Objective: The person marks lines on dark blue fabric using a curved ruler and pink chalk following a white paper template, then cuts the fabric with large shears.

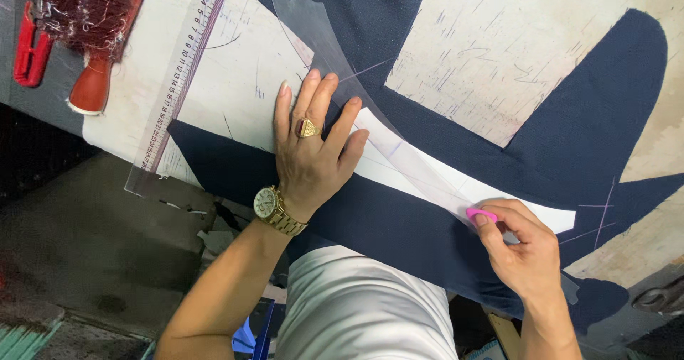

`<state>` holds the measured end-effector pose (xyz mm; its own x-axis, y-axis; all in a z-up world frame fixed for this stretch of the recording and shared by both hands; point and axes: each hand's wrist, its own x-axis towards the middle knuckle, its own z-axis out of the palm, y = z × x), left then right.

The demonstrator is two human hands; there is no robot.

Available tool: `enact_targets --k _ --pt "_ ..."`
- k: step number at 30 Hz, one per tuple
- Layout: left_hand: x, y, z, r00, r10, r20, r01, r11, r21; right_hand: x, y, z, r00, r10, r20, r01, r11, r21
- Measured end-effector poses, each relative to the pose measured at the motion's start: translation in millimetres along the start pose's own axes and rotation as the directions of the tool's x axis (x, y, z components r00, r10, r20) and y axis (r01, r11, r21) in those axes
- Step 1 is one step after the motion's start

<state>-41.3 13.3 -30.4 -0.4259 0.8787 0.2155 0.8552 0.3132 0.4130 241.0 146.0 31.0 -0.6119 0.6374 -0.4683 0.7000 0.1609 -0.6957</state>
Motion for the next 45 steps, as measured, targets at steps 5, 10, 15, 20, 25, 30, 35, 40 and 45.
enact_targets --k 5,10,15,20,25,30,35,40,45 --pt "1.7 0.6 0.9 0.999 0.005 -0.038 -0.005 1.0 -0.005 -0.1 -1.4 -0.2 0.999 0.035 -0.005 -0.035 0.999 0.014" --pt "1.1 0.0 0.3 1.0 -0.001 -0.007 0.001 1.0 -0.009 -0.8 2.4 -0.2 0.999 0.033 0.004 -0.033 0.999 -0.001" --pt "2.0 0.6 1.1 1.0 -0.004 -0.02 0.004 1.0 0.001 -0.3 -2.5 -0.4 0.999 0.039 -0.001 -0.039 0.999 0.016" --pt "2.2 0.7 0.3 1.0 -0.001 -0.02 0.001 1.0 -0.012 -0.4 -1.8 0.5 1.0 0.018 0.001 -0.018 1.0 0.011" --pt "2.1 0.7 0.3 1.0 -0.004 -0.007 0.004 1.0 -0.008 -0.3 -0.8 1.2 1.0 0.017 -0.004 -0.017 1.0 0.014" --pt "1.8 0.5 0.4 1.0 -0.003 -0.01 0.003 1.0 0.004 0.1 0.3 1.0 1.0 0.01 -0.017 -0.009 1.0 0.02" --pt "0.7 -0.6 -0.3 0.999 -0.008 0.032 0.008 1.0 -0.005 0.8 2.9 0.2 1.0 0.027 0.001 -0.027 1.0 0.012" --pt "1.4 0.2 0.8 1.0 -0.003 -0.007 0.003 1.0 0.006 0.7 1.5 0.9 1.0 0.017 -0.001 -0.017 1.0 0.024" --pt "1.6 0.4 1.1 1.0 -0.005 -0.018 0.005 1.0 0.0 -0.5 1.6 2.4 1.0 0.019 -0.005 -0.019 0.999 0.039"
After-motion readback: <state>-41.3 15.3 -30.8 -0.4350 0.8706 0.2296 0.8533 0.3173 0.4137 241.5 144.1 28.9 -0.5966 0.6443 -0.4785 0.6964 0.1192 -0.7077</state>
